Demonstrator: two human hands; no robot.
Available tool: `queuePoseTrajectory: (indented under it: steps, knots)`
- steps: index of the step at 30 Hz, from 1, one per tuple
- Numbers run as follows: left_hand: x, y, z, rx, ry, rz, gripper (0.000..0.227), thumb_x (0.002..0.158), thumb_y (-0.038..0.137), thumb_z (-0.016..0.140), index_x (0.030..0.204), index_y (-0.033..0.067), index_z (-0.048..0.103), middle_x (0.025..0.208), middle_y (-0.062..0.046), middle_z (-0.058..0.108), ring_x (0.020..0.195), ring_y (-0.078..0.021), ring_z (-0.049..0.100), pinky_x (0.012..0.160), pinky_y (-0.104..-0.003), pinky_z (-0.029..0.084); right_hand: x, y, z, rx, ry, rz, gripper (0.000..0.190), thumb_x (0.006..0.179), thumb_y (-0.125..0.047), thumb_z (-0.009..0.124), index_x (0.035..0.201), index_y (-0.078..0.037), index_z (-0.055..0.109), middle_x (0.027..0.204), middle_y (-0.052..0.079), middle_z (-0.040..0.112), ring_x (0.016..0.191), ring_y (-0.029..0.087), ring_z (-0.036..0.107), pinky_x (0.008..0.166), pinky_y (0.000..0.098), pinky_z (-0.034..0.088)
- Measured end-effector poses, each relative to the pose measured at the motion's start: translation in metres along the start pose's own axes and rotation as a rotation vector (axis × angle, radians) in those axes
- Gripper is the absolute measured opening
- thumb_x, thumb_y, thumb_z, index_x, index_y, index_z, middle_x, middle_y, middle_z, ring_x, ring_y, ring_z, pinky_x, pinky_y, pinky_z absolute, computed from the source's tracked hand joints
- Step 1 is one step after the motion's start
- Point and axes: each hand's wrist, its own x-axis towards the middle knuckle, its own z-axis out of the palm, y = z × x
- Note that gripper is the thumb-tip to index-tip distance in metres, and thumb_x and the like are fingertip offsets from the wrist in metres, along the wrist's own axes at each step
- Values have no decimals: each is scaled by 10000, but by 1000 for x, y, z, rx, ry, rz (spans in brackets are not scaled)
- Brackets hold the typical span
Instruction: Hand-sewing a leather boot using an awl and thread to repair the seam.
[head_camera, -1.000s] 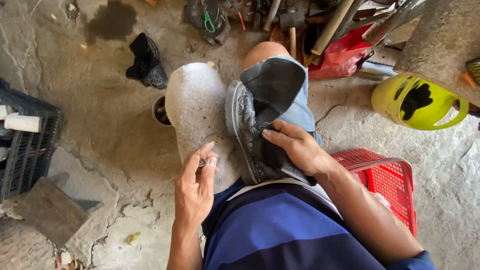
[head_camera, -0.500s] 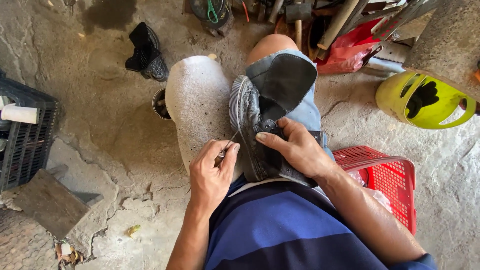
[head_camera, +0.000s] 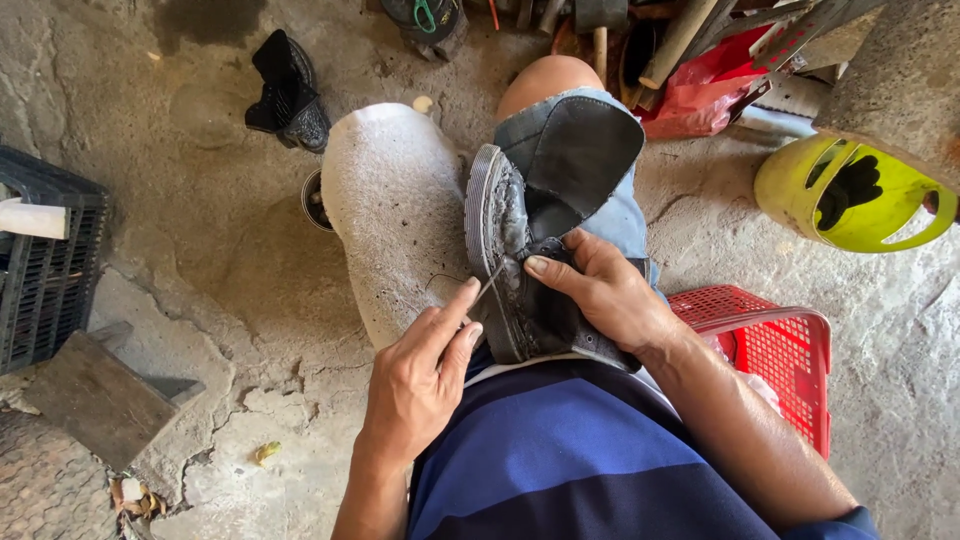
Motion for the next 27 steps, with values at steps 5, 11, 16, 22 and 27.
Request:
queuePoseTrajectory:
  steps: [5, 11, 16, 22, 27]
  knots:
    - [-6, -2, 2, 179, -16, -2, 434, 1045, 120, 643, 1470, 155, 562, 805, 34, 536, 549, -106, 508, 458, -280, 504, -3, -3, 3, 66, 49, 78, 277, 913, -184, 696, 1127, -12, 665, 1032, 105, 769, 888, 184, 723, 825, 330, 627]
    - [-7, -7, 8, 256, -11, -20, 461, 1052, 156, 648, 1497, 216, 543, 792, 53, 491, 512, -101, 438, 415, -271, 454, 0, 2, 2, 13, 60, 68, 268, 919, -211, 702, 1107, -25, 662, 987, 85, 760, 842, 152, 704, 770, 307, 614]
    - [-7, -5, 6, 315, -23, -36, 453, 1047, 130, 609, 1487, 227, 560, 804, 33, 483, 504, -159, 468, 415, -322, 472, 0, 3, 1, -27, 62, 47, 252, 921, -230, 702, 1075, -35, 659, 996, 69, 755, 872, 138, 698, 798, 299, 609]
    - [-3, -6, 2, 384, -62, -46, 495, 1011, 127, 652, 1486, 231, 564, 807, 21, 499, 495, -169, 503, 398, -340, 471, 2, 7, 7, -56, 96, 35, 243, 920, -229, 711, 1063, -38, 666, 964, 57, 751, 840, 118, 684, 772, 285, 601]
    - [14, -11, -16, 469, -279, -72, 526, 1031, 137, 580, 1543, 213, 484, 911, -6, 544, 433, -63, 462, 320, -181, 497, 9, 21, 17, -79, 75, -149, 154, 963, -160, 690, 1065, -45, 703, 951, 25, 753, 837, 65, 654, 748, 246, 579]
